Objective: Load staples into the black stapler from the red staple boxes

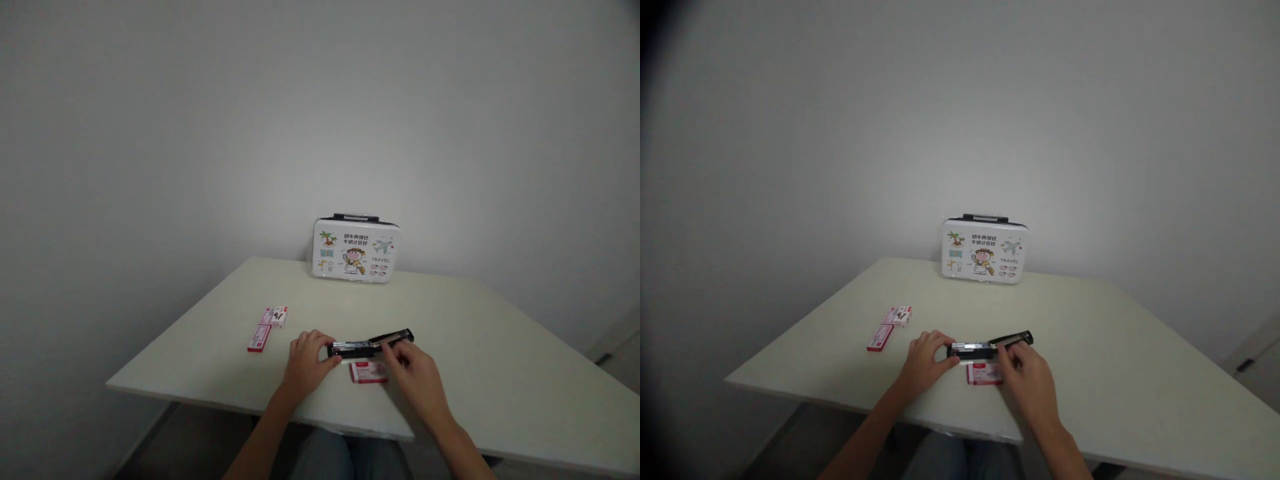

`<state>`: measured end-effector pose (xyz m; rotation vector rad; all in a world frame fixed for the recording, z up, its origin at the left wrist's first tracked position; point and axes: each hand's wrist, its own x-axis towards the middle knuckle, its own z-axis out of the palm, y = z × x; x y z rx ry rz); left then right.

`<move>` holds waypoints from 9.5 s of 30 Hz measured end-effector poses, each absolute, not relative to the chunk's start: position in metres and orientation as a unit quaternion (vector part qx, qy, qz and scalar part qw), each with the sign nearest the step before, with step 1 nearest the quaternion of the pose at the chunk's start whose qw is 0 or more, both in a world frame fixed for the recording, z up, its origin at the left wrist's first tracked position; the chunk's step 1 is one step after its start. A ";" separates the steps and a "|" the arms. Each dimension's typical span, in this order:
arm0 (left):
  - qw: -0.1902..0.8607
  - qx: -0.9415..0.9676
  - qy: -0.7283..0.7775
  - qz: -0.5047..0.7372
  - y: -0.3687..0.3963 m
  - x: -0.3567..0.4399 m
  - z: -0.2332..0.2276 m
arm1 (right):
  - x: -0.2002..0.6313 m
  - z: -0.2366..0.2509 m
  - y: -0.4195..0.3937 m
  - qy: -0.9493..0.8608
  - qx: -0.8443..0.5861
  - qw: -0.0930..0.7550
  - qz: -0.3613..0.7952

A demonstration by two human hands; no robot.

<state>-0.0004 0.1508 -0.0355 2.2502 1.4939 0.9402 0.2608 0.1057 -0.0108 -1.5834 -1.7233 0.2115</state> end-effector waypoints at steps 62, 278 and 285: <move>0.007 0.730 0.593 0.340 0.148 -0.045 -0.027 | 0.216 -0.024 0.137 -0.549 -0.574 0.477 0.376; -0.017 0.769 0.624 0.140 0.169 0.003 -0.058 | 0.247 -0.046 0.136 -0.718 -0.676 0.166 0.015; -0.021 0.769 0.624 0.139 0.171 0.003 -0.060 | 0.247 -0.047 0.137 -0.718 -0.675 0.168 0.013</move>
